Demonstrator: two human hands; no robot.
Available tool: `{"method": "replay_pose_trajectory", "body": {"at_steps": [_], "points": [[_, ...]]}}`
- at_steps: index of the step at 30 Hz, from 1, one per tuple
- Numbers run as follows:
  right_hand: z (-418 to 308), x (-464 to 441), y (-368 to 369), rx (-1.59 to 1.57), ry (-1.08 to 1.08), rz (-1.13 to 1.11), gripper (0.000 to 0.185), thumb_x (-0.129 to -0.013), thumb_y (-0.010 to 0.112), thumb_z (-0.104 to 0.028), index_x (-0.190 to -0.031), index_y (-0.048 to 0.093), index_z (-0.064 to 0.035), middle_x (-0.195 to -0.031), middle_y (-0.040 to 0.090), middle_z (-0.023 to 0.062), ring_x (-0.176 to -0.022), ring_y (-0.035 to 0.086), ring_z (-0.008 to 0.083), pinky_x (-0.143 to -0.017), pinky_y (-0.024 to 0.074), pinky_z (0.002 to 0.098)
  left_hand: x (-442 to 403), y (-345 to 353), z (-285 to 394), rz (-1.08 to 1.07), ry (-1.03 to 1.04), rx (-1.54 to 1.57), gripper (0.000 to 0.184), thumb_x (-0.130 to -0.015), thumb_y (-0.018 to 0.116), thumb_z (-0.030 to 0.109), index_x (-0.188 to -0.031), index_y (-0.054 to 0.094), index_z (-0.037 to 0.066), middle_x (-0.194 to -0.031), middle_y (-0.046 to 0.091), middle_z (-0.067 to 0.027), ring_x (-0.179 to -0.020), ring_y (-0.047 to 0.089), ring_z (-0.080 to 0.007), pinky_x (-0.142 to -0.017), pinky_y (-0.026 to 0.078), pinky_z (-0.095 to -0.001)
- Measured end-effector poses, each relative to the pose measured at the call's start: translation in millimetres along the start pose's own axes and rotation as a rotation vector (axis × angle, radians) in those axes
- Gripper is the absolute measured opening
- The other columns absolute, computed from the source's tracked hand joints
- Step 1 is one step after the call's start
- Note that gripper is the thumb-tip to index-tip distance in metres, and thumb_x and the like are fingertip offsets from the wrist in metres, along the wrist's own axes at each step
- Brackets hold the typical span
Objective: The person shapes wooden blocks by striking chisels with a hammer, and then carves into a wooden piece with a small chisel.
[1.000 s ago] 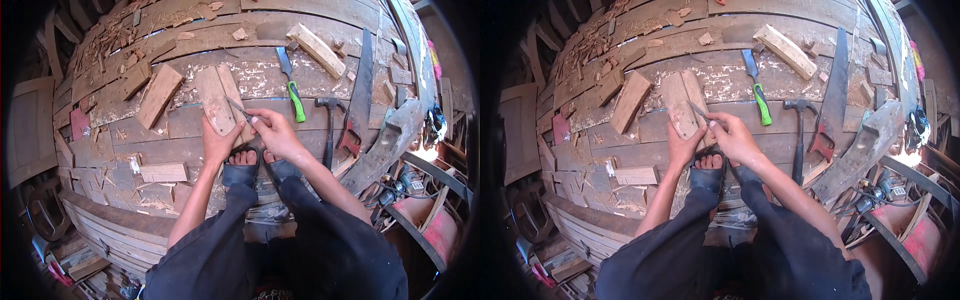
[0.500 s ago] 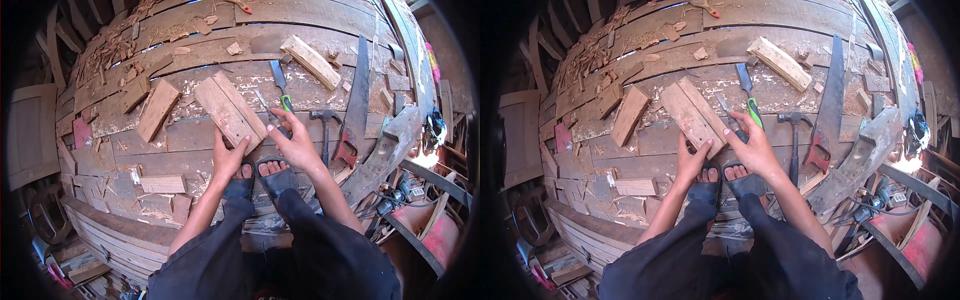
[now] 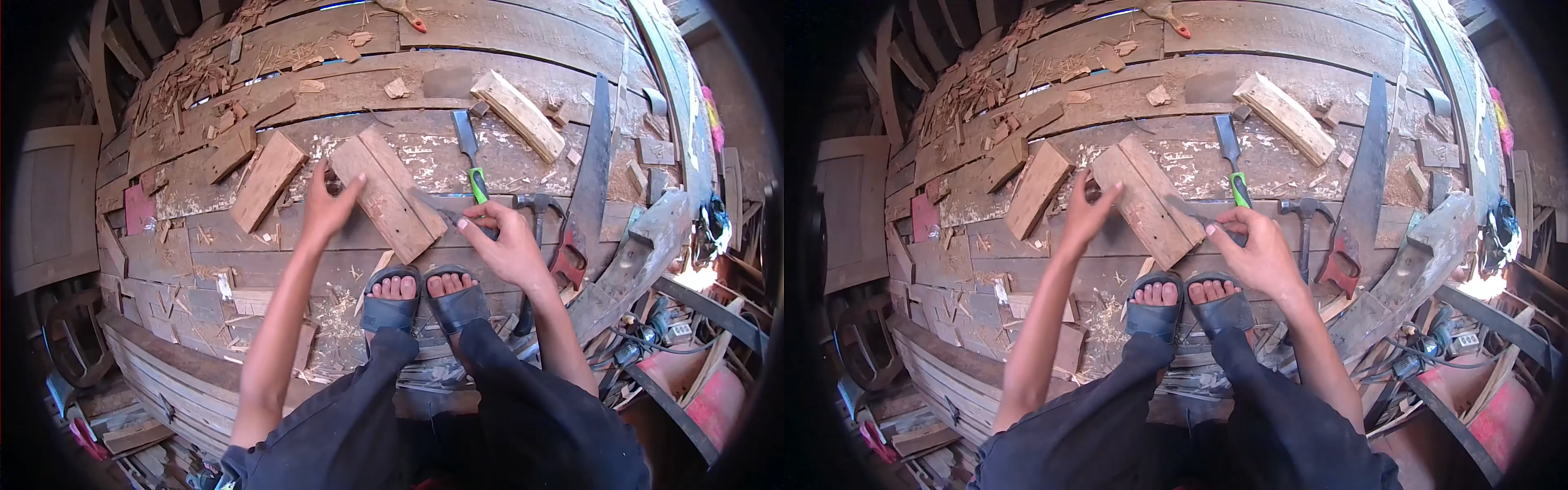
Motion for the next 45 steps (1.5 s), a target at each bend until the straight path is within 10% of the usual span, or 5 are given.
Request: {"method": "replay_pose_trajectory", "body": {"at_steps": [9,15,28,35,45], "points": [[-1.0,3.2,3.9,0.134,-0.045,-0.049,0.034,-0.091,0.077,-0.025,-0.110,0.074,0.0034,-0.097,0.077,0.0250,-0.095,0.078,0.0356,-0.082,0.0573,0.0425,-61.2,7.7,32.1,-0.104,0.005,-0.467,0.091,-0.078,0.083,0.063,-0.136,0.063,-0.005,-0.121,0.072,-0.0260,-0.114,0.070,-0.0325,-0.097,0.054,-0.0401],[3.3,3.8,-12.8,0.144,-0.061,-0.128,0.036,-0.090,0.079,-0.027,-0.110,0.075,0.0033,-0.092,0.077,0.0195,-0.087,0.076,0.0263,-0.080,0.0559,0.0374,-39.5,10.3,60.1,-0.133,0.097,-0.055,0.062,-0.080,0.087,0.048,-0.110,0.066,-0.001,-0.103,0.073,-0.0196,-0.094,0.073,-0.0287,-0.085,0.057,-0.0405],[-23.6,35.2,-110.3,-0.071,-0.044,0.082,0.030,-0.085,0.081,-0.004,-0.112,0.067,-0.0001,-0.104,0.073,0.0090,-0.103,0.066,0.0140,-0.091,0.0517,0.0308,32.2,43.4,99.3,-0.423,0.071,0.470,0.060,-0.091,0.086,0.022,-0.138,0.061,-0.006,-0.131,0.070,-0.0135,-0.119,0.068,-0.0194,-0.102,0.056,-0.0362],[-55.7,51.0,-132.5,-0.326,-0.174,0.222,0.045,-0.079,0.081,0.008,-0.108,0.049,-0.0071,-0.111,0.072,0.0130,-0.094,0.066,0.0108,-0.083,0.0545,0.0258,48.3,-0.9,175.3,-0.372,0.442,0.368,0.054,-0.078,0.094,0.020,-0.122,0.070,0.001,-0.115,0.076,-0.0080,-0.109,0.070,-0.0155,-0.106,0.052,-0.0347],[-79.0,48.9,-110.4,-0.368,-0.304,0.168,0.049,-0.078,0.075,0.015,-0.113,0.049,-0.0065,-0.113,0.069,0.0119,-0.110,0.066,0.0168,-0.099,0.0523,0.0329,49.0,-4.5,145.9,-0.367,0.399,0.295,0.066,-0.068,0.094,0.007,-0.126,0.062,0.007,-0.117,0.068,-0.0024,-0.116,0.064,-0.0153,-0.110,0.046,-0.0349]]}}
Point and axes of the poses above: each hand's wrist, its own x-axis away from the middle knuckle, its own y-axis out of the palm, z = x × y, the point moved 8 cm from there along -x, towards the middle knuckle
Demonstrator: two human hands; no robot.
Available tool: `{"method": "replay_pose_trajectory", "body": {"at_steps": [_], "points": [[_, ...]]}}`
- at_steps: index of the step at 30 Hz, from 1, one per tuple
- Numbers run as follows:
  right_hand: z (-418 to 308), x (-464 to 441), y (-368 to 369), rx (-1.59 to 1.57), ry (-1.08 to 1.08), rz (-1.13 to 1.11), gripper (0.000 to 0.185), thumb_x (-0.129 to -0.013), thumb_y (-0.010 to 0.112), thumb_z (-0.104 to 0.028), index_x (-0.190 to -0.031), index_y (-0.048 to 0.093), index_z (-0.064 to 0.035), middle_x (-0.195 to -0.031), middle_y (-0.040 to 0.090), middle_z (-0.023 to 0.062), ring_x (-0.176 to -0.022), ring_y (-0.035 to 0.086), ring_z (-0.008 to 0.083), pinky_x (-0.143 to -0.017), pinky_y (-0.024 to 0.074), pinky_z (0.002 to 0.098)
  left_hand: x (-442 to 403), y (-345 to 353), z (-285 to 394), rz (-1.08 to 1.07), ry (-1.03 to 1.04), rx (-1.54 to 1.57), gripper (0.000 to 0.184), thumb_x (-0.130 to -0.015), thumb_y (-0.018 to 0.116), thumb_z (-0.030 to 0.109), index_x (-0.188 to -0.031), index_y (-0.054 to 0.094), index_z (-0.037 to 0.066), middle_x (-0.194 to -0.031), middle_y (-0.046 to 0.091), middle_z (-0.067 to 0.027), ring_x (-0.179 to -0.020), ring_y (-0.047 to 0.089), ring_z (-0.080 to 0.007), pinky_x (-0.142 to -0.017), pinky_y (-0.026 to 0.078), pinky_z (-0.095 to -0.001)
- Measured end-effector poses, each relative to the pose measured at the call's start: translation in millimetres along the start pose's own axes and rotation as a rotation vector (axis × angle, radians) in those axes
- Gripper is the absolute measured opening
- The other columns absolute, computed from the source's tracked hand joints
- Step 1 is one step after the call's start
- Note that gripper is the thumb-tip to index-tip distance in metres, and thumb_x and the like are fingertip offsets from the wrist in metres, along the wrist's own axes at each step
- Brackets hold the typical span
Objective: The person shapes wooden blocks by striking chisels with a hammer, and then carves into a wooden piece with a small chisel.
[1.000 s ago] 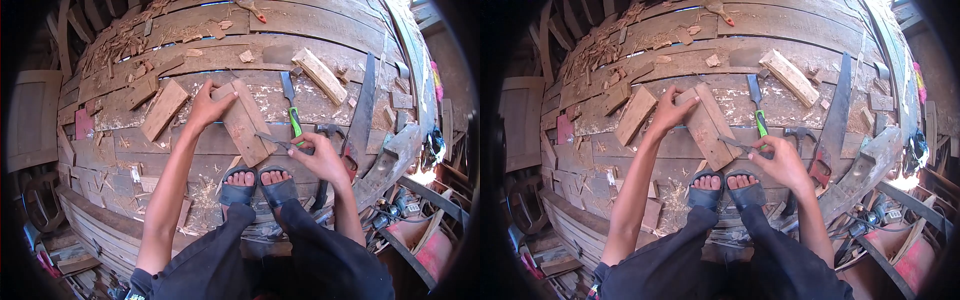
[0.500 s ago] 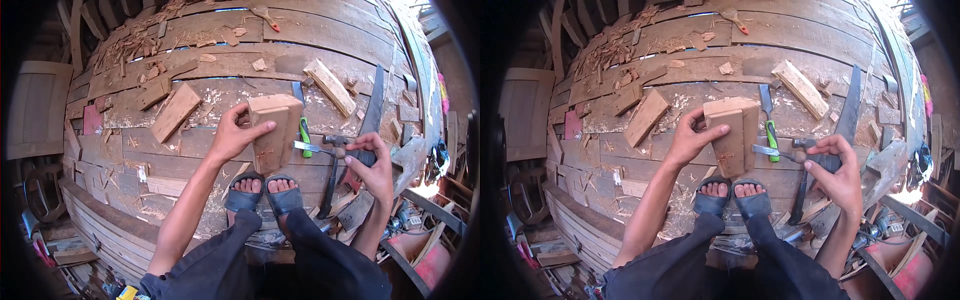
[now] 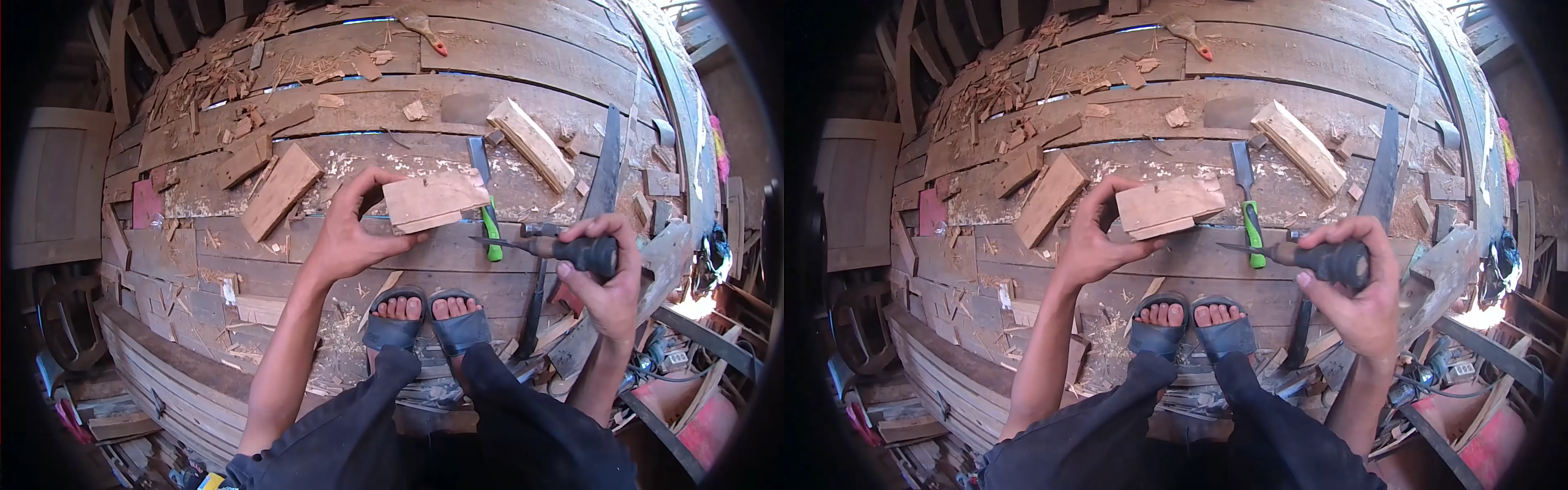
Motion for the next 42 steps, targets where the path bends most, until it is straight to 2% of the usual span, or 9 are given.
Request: {"method": "replay_pose_trajectory", "body": {"at_steps": [6,9,13,17,22,30,33,36,42], "points": [[12.4,-9.4,26.4,-0.211,-0.115,-0.024,0.052,-0.078,0.072,0.016,-0.118,0.048,-0.0066,-0.099,0.063,0.0082,-0.108,0.065,0.0220,-0.101,0.0515,0.0398,3.3,-5.0,12.4,0.018,0.016,0.058,0.062,-0.073,0.093,0.005,-0.127,0.061,0.005,-0.123,0.069,-0.0068,-0.124,0.064,-0.0191,-0.112,0.049,-0.0375],[14.5,-10.1,31.2,-0.491,-0.083,0.044,0.041,-0.084,0.073,0.003,-0.115,0.048,-0.0067,-0.092,0.056,0.0060,-0.097,0.063,0.0217,-0.096,0.0507,0.0391,-0.7,-16.3,13.9,0.073,0.033,0.110,0.062,-0.076,0.091,0.003,-0.129,0.059,0.004,-0.127,0.068,-0.0088,-0.128,0.064,-0.0216,-0.115,0.049,-0.0389],[24.0,-10.9,16.9,-0.552,-0.144,0.089,0.026,-0.096,0.068,-0.025,-0.098,0.049,-0.0073,-0.083,0.053,0.0054,-0.077,0.052,0.0160,-0.076,0.0437,0.0315,-6.7,-20.6,23.7,0.086,0.091,0.129,0.065,-0.078,0.090,0.002,-0.132,0.054,0.004,-0.130,0.065,-0.0101,-0.129,0.063,-0.0231,-0.116,0.048,-0.0396],[20.4,-10.7,16.0,-0.517,-0.159,0.115,0.029,-0.097,0.067,-0.028,-0.089,0.050,-0.0058,-0.076,0.052,0.0058,-0.074,0.051,0.0161,-0.071,0.0417,0.0320,-15.6,-12.2,10.8,0.070,0.125,0.057,0.066,-0.079,0.088,-0.002,-0.133,0.051,0.006,-0.130,0.064,-0.0102,-0.126,0.063,-0.0222,-0.112,0.050,-0.0392],[16.7,-12.7,34.3,-0.432,-0.204,0.045,0.032,-0.098,0.066,-0.028,-0.083,0.050,-0.0041,-0.073,0.053,0.0067,-0.071,0.051,0.0168,-0.069,0.0419,0.0325,-24.7,-12.0,14.2,0.049,0.100,-0.058,0.066,-0.080,0.089,0.006,-0.134,0.051,0.006,-0.127,0.066,-0.0113,-0.126,0.063,-0.0223,-0.111,0.049,-0.0391],[-1.2,-25.7,73.7,-0.454,-0.291,-0.094,0.026,-0.099,0.062,-0.015,-0.078,0.051,-0.0037,-0.070,0.056,0.0075,-0.064,0.055,0.0164,-0.067,0.0493,0.0360,-51.6,-20.2,53.5,0.146,0.241,-0.357,0.064,-0.085,0.087,0.015,-0.138,0.054,0.003,-0.124,0.070,-0.0164,-0.116,0.068,-0.0223,-0.101,0.055,-0.0373],[-37.4,-31.2,62.8,-0.619,-0.363,-0.166,0.029,-0.101,0.063,-0.022,-0.081,0.052,-0.0038,-0.069,0.055,0.0068,-0.058,0.052,0.0151,-0.062,0.0485,0.0344,-36.5,-11.5,64.1,0.237,0.250,-0.274,0.059,-0.081,0.087,0.016,-0.131,0.058,0.003,-0.112,0.075,-0.0210,-0.109,0.074,-0.0295,-0.096,0.058,-0.0394],[-73.0,-35.6,62.4,-0.745,-0.421,-0.243,0.033,-0.102,0.063,-0.028,-0.082,0.054,-0.0034,-0.068,0.054,0.0067,-0.056,0.049,0.0139,-0.058,0.0455,0.0317,-35.8,1.5,43.0,0.126,0.192,-0.234,0.060,-0.083,0.088,0.016,-0.133,0.056,0.002,-0.117,0.070,-0.0154,-0.110,0.070,-0.0221,-0.096,0.057,-0.0368],[-68.6,-46.5,88.0,-0.716,-0.411,-0.256,0.035,-0.101,0.061,-0.029,-0.079,0.053,-0.0027,-0.066,0.054,0.0076,-0.050,0.042,0.0110,-0.047,0.0357,0.0275,-46.3,-3.8,32.3,0.136,0.164,-0.231,0.059,-0.085,0.087,0.017,-0.132,0.055,0.003,-0.114,0.071,-0.0136,-0.106,0.069,-0.0184,-0.093,0.057,-0.0347]]}}
Point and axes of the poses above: each hand's wrist, its own x-axis away from the middle knuckle, its own y-axis out of the palm, z = x × y, the point moved 8 cm from there along -x, towards the middle knuckle
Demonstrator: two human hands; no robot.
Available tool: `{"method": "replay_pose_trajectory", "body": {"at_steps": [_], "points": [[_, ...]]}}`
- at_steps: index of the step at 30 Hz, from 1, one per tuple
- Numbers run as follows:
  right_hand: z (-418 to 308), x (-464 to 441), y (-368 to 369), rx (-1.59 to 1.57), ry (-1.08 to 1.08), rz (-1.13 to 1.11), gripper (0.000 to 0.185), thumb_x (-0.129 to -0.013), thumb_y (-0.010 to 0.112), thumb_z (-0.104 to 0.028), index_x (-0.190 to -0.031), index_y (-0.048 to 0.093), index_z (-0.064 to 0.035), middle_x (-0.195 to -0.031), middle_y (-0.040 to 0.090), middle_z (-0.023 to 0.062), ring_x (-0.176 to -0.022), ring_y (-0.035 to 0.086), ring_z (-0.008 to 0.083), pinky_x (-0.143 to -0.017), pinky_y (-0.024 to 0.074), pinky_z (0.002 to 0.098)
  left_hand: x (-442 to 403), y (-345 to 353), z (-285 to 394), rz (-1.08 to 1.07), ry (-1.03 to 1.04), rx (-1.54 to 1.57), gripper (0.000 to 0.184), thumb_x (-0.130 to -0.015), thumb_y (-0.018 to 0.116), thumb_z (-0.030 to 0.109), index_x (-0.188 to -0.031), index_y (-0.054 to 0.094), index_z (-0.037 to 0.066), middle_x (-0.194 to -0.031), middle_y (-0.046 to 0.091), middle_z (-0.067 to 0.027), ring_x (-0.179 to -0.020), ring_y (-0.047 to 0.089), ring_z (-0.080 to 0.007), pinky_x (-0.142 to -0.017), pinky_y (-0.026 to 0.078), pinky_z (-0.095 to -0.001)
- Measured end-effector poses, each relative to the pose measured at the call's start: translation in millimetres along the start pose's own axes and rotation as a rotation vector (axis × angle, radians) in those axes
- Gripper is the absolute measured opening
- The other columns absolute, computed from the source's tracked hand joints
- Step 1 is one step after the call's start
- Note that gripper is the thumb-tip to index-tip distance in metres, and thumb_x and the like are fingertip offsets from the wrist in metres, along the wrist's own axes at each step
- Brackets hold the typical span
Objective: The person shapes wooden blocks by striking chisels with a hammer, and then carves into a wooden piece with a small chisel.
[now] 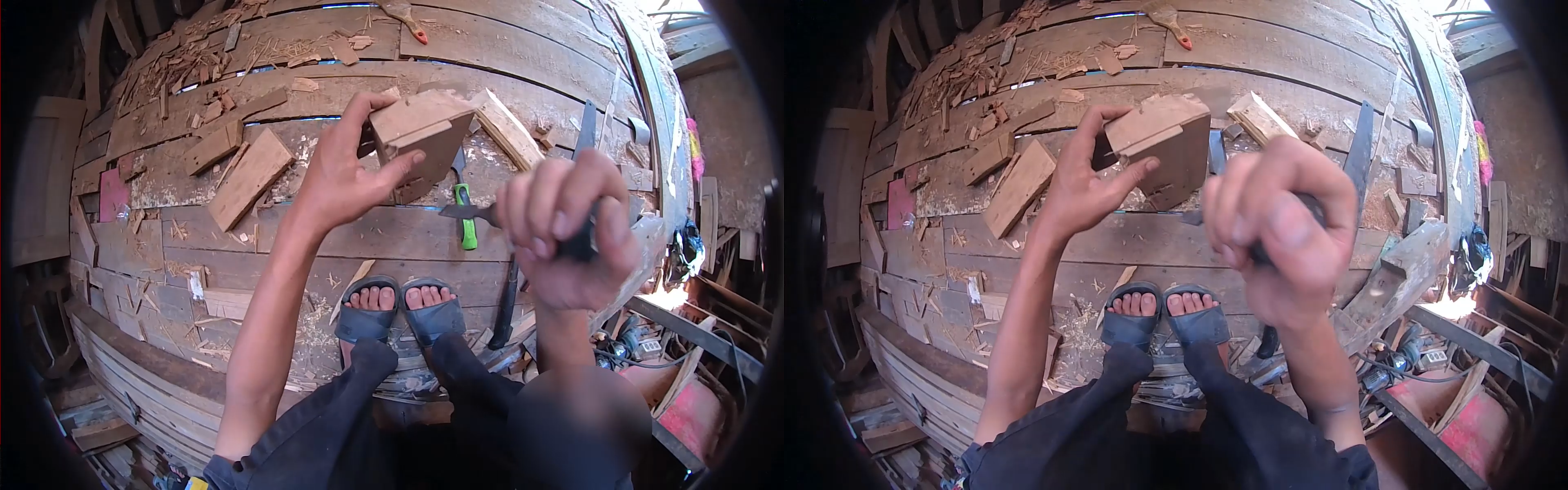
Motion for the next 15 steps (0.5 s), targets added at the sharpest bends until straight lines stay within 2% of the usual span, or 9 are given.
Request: {"method": "replay_pose_trajectory", "body": {"at_steps": [1,4,5,8,9,13,15], "points": [[8.1,-3.2,0.7,0.004,-0.007,0.003,0.034,-0.101,0.061,-0.027,-0.078,0.053,-0.0027,-0.064,0.054,0.0074,-0.049,0.042,0.0107,-0.046,0.0354,0.0271,-2.4,-0.3,-3.2,-0.001,-0.005,0.006,0.058,-0.085,0.087,0.017,-0.132,0.055,0.003,-0.113,0.071,-0.0131,-0.105,0.069,-0.0176,-0.092,0.057,-0.0341],[27.0,-14.7,3.8,0.019,-0.041,0.052,0.033,-0.101,0.061,-0.024,-0.076,0.052,-0.0029,-0.061,0.053,0.0057,-0.049,0.043,0.0089,-0.046,0.0348,0.0256,-10.7,-2.5,-5.1,0.027,0.019,0.048,0.058,-0.083,0.088,0.023,-0.127,0.056,0.004,-0.107,0.075,-0.0184,-0.098,0.076,-0.0254,-0.086,0.059,-0.0375],[32.6,-19.6,3.6,0.025,-0.056,0.074,0.033,-0.101,0.061,-0.022,-0.076,0.052,-0.0029,-0.060,0.052,0.0049,-0.049,0.043,0.0082,-0.046,0.0347,0.0250,-12.6,-2.4,-5.9,0.016,0.006,0.055,0.058,-0.082,0.088,0.022,-0.127,0.056,0.004,-0.106,0.075,-0.0181,-0.097,0.075,-0.0249,-0.085,0.059,-0.0372],[64.4,-28.5,-9.8,0.312,-0.083,0.112,0.033,-0.101,0.061,-0.020,-0.074,0.050,-0.0040,-0.060,0.051,0.0027,-0.050,0.044,0.0061,-0.047,0.0345,0.0239,-16.0,-4.2,-5.3,-0.005,-0.010,0.058,0.058,-0.082,0.088,0.022,-0.126,0.056,0.004,-0.103,0.075,-0.0171,-0.092,0.075,-0.0239,-0.081,0.058,-0.0368],[76.7,-28.4,-15.2,0.203,-0.030,0.186,0.033,-0.100,0.062,-0.019,-0.073,0.049,-0.0042,-0.060,0.051,0.0009,-0.050,0.044,0.0056,-0.048,0.0356,0.0240,-16.4,-4.7,-4.5,-0.004,0.001,0.046,0.057,-0.082,0.088,0.021,-0.126,0.056,0.005,-0.102,0.075,-0.0167,-0.090,0.075,-0.0238,-0.080,0.058,-0.0369],[83.8,-22.3,-19.3,0.154,-0.042,0.217,0.033,-0.100,0.062,-0.019,-0.073,0.050,-0.0039,-0.060,0.052,0.0009,-0.049,0.045,0.0061,-0.048,0.0365,0.0244,-10.5,-2.6,0.0,-0.012,0.029,0.053,0.055,-0.080,0.088,0.020,-0.123,0.055,0.006,-0.096,0.075,-0.0163,-0.085,0.075,-0.0259,-0.077,0.057,-0.0377],[82.6,-24.1,-11.9,0.302,-0.042,0.158,0.033,-0.103,0.055,-0.022,-0.076,0.046,-0.0038,-0.059,0.048,0.0049,-0.049,0.041,0.0098,-0.046,0.0345,0.0260,-8.1,-2.9,-2.0,-0.004,0.005,0.025,0.055,-0.080,0.088,0.020,-0.123,0.055,0.006,-0.096,0.075,-0.0170,-0.085,0.075,-0.0286,-0.076,0.057,-0.0386]]}}
Point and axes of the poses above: each hand's wrist, its own x-axis away from the middle knuckle, its own y-axis out of the palm, z = x × y, the point moved 8 cm from there along -x, towards the middle knuckle
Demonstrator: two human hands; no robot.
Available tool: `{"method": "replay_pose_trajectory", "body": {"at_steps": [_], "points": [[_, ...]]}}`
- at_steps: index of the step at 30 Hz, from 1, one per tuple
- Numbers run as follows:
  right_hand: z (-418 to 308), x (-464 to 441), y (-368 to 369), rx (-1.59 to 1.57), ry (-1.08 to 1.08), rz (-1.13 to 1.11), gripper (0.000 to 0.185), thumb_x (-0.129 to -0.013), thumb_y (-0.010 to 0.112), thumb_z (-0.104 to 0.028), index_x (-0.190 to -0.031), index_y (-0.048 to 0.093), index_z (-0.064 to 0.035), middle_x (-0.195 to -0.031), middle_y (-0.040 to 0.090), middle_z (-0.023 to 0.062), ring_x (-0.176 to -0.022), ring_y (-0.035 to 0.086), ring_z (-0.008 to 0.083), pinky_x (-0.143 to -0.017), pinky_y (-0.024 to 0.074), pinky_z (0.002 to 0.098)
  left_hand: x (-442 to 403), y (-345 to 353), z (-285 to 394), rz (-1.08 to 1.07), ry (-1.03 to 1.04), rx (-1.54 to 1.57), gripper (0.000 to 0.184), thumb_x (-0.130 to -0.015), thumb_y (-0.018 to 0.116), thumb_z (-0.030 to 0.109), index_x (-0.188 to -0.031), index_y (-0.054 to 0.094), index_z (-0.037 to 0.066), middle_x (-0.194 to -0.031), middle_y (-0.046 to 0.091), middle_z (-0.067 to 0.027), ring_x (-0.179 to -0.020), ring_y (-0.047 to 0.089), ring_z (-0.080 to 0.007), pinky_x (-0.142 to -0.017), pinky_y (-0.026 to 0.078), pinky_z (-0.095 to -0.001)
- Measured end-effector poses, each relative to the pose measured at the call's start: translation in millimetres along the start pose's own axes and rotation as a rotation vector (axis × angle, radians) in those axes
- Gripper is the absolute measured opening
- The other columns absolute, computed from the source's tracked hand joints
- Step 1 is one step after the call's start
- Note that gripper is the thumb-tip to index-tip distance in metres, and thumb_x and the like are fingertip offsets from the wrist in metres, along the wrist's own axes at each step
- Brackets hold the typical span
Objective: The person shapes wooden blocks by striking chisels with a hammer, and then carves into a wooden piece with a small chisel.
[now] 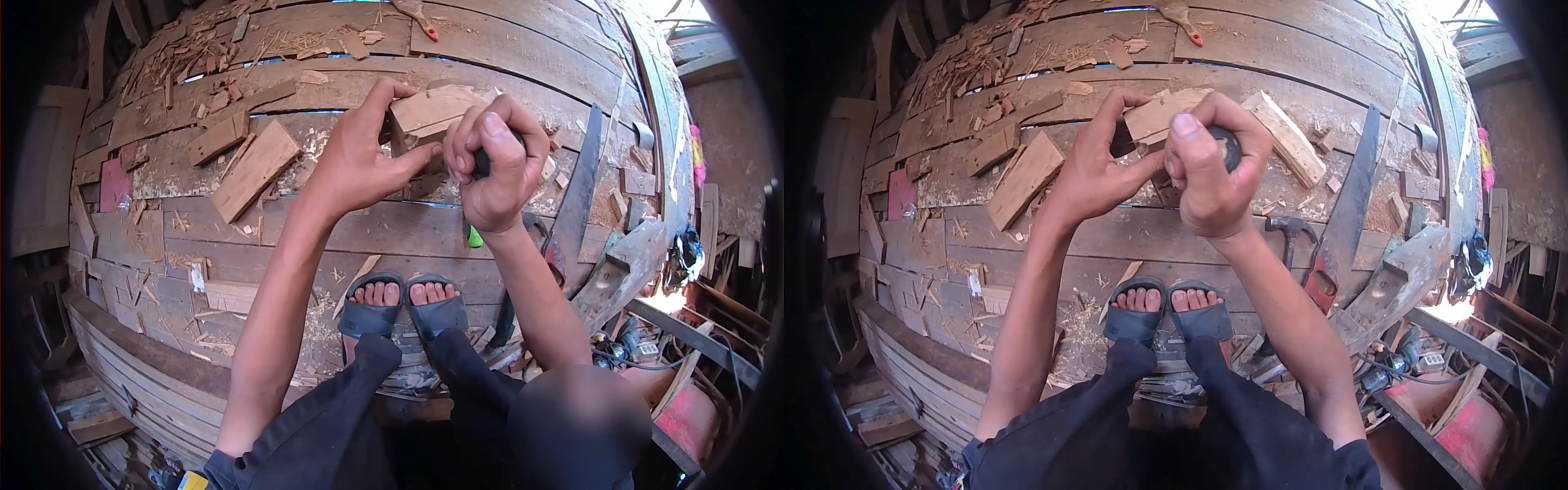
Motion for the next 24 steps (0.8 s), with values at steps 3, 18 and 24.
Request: {"method": "replay_pose_trajectory", "body": {"at_steps": [3,18,24], "points": [[-8.8,-2.1,2.5,0.099,-0.044,-0.031,0.033,-0.104,0.052,-0.023,-0.078,0.044,-0.0037,-0.059,0.046,0.0064,-0.048,0.039,0.0117,-0.045,0.0330,0.0269,-1.4,-0.5,4.4,0.028,0.040,-0.018,0.055,-0.080,0.087,0.021,-0.123,0.055,0.007,-0.096,0.075,-0.0180,-0.086,0.076,-0.0324,-0.076,0.058,-0.0403],[-4.6,0.6,-14.7,-0.054,-0.035,0.076,0.034,-0.101,0.058,-0.017,-0.072,0.045,-0.0054,-0.057,0.049,0.0028,-0.047,0.043,0.0076,-0.044,0.0339,0.0257,3.5,3.6,10.7,0.014,0.030,-0.083,0.058,-0.081,0.087,0.027,-0.124,0.055,0.007,-0.099,0.076,-0.0203,-0.094,0.076,-0.0385,-0.080,0.059,-0.0438],[-20.4,-2.7,-28.8,-0.268,-0.080,0.102,0.033,-0.100,0.058,-0.020,-0.073,0.046,-0.0041,-0.062,0.050,0.0034,-0.048,0.044,0.0111,-0.045,0.0326,0.0259,13.7,4.7,-3.5,0.050,0.024,-0.074,0.058,-0.083,0.089,0.025,-0.126,0.055,0.006,-0.103,0.076,-0.0164,-0.094,0.073,-0.0258,-0.082,0.057,-0.0380]]}}
Point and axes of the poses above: each hand's wrist, its own x-axis away from the middle knuckle, its own y-axis out of the palm, z = x × y, the point moved 8 cm from there along -x, towards the middle knuckle
